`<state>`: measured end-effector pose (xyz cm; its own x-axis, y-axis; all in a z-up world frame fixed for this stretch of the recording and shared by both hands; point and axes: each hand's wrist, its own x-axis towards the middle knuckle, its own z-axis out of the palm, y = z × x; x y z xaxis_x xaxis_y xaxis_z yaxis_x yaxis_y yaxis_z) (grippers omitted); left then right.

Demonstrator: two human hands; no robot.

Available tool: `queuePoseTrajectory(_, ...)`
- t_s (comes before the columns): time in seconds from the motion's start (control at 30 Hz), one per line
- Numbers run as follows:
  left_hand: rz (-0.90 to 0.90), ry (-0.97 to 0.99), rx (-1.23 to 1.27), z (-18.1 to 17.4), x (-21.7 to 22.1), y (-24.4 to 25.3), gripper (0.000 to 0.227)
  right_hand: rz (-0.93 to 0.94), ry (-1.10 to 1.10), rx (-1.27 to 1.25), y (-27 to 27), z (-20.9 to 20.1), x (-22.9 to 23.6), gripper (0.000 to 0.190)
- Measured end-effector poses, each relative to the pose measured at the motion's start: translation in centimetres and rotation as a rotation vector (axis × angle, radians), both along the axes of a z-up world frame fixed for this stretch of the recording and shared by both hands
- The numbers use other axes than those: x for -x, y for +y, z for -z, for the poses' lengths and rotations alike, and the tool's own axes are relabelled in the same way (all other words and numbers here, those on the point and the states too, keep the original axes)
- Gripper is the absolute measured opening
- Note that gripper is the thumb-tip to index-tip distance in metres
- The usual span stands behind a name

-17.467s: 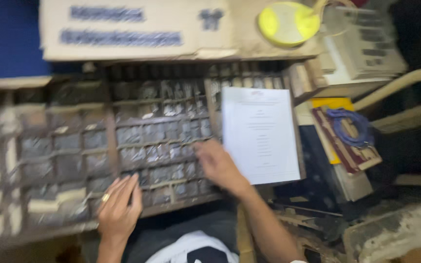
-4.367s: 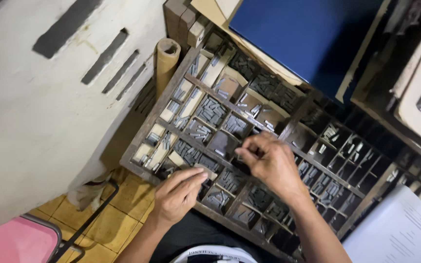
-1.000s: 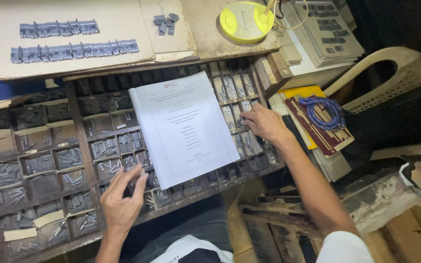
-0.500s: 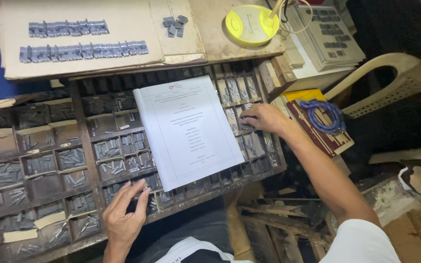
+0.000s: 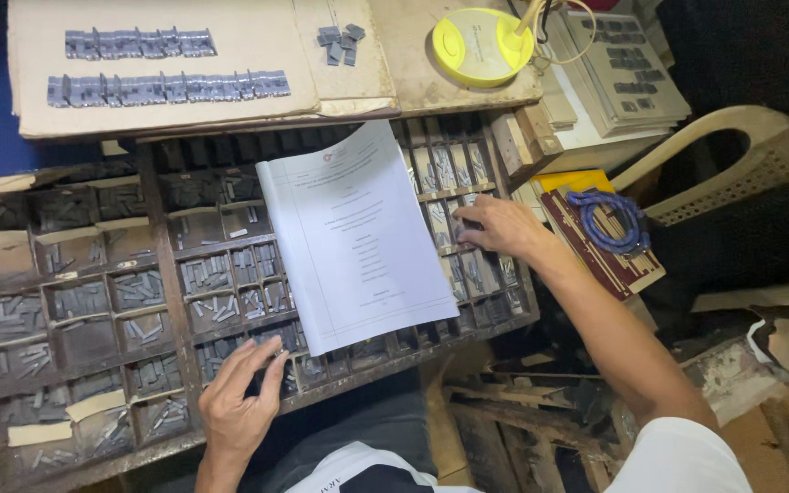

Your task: The person picks up small metal printing type pieces from a compartmentalized tray and arranges them in rows on a flat surface. They repeatedly select individual letters, place them in sequence, and occasionally adjust the position of the pieces.

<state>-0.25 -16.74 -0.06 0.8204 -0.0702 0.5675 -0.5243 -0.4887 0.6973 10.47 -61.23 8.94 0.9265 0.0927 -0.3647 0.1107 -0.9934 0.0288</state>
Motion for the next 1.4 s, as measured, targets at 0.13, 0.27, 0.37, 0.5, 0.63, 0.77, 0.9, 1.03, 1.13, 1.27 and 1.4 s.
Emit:
queuePoseTrajectory(0.13,0.091,-0.008,0.086,-2.2,-0.6,-0.9,0.019,-0.160,-0.163,0.077,-0.9,1.4,0.5,0.048)
queuePoseTrajectory(0.27,0.076,-0.030,0.104,-1.1,-0.7,-2.1,0.022,-0.319,-0.226,0.060,-2.0,2.5,0.9,0.017)
queuePoseTrajectory(0.37,0.095,0.018,0.154,-1.3,-0.7,-2.4,0.020,-0.372,-0.199,0.111,-1.1,1.9,0.3,0.018)
queuePoseTrajectory(0.5,0.112,0.027,0.135,-1.0,-0.6,-2.0,0.018,-0.219,0.086,0.180,0.5,0.2,-1.3,0.019)
queuePoseTrajectory(0.63,0.065,-0.001,0.165,-0.7,-0.5,-1.7,0.018,-0.108,0.267,0.252,1.1,-0.2,-2.8,0.019)
queuePoseTrajectory(0.77,0.053,0.005,0.158,-0.3,-0.5,-1.5,0.017,-0.097,0.340,0.360,1.8,0.5,-2.0,0.017)
queuePoseTrajectory(0.9,0.080,0.005,0.169,-0.7,-0.7,-1.5,0.017,-0.350,0.195,0.465,-0.9,2.4,-1.2,0.035)
queuePoseTrajectory(1.03,0.112,0.003,0.130,-1.0,-0.7,-1.3,0.018,-0.425,0.007,0.325,-0.9,2.0,-0.7,0.023)
queuePoseTrajectory(1.13,0.126,0.004,0.092,-1.0,-0.7,-1.3,0.017,-0.141,0.255,0.429,2.4,-0.6,-1.8,0.017)
queuePoseTrajectory(1.27,0.119,0.009,0.098,-0.5,-0.6,-1.2,0.020,-0.088,0.280,0.481,3.2,-1.2,-3.1,0.022)
queuePoseTrajectory(1.4,0.113,0.014,0.133,0.2,-0.6,-1.2,0.020,-0.211,0.323,0.496,1.0,1.4,-1.9,0.046)
